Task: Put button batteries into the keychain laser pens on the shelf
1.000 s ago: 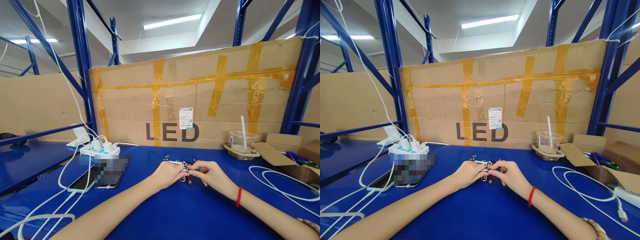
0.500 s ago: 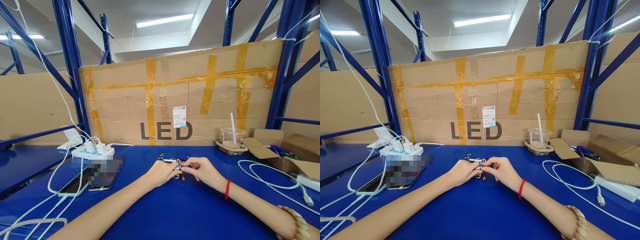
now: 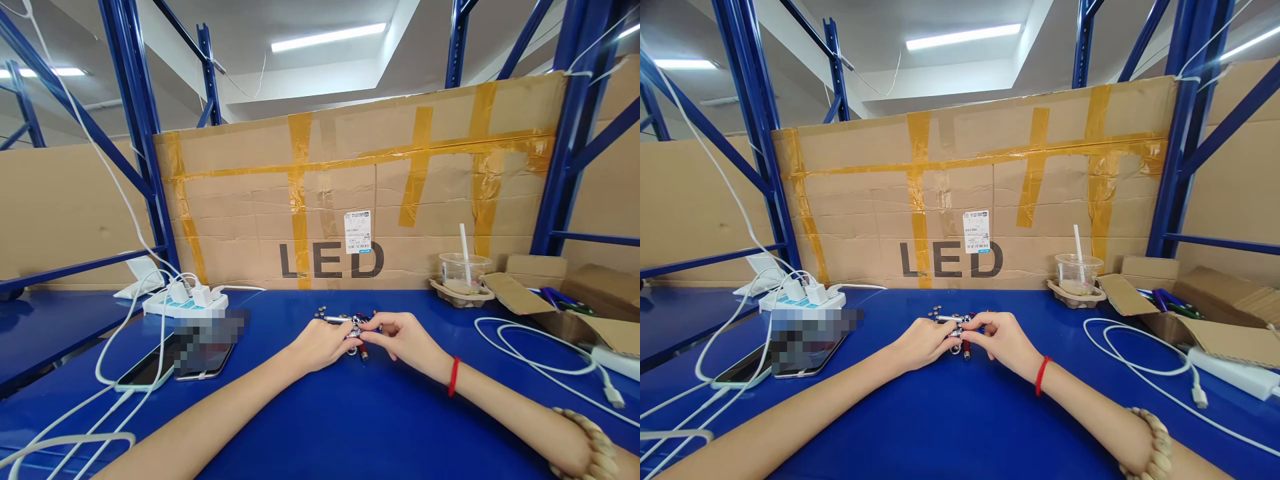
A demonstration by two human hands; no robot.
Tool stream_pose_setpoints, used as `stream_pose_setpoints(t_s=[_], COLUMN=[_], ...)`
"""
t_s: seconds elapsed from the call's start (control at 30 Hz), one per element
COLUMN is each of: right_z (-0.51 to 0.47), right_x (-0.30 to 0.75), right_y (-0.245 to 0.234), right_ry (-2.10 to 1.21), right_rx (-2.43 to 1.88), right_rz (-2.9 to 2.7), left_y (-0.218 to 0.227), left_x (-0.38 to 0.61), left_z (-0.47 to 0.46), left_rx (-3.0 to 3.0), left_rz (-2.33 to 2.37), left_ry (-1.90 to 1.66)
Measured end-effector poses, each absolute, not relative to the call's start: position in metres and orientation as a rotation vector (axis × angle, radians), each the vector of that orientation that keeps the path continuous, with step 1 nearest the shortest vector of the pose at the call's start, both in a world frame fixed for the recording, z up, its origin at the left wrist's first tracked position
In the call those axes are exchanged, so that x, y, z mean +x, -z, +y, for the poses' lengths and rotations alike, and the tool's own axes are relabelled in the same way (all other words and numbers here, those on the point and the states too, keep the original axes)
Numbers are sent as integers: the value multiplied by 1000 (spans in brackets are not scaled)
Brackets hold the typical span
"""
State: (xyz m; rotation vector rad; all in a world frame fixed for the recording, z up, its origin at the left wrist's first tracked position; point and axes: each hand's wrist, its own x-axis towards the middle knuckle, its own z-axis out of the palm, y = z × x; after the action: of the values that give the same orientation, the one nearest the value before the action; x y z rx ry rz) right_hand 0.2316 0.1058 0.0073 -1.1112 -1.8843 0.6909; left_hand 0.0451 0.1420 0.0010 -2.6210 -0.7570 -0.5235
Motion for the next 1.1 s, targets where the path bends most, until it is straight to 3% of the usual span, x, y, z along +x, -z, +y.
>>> stream_pose_setpoints(t_s=[1.1], right_z=[104], right_x=[230], right_y=[-10], right_ry=[-761], right_rx=[-1118], right_rz=[-1857], left_y=[-4], left_x=[43], left_z=[139], left_rx=[-2630], left_rz=[-636], left_ry=[507])
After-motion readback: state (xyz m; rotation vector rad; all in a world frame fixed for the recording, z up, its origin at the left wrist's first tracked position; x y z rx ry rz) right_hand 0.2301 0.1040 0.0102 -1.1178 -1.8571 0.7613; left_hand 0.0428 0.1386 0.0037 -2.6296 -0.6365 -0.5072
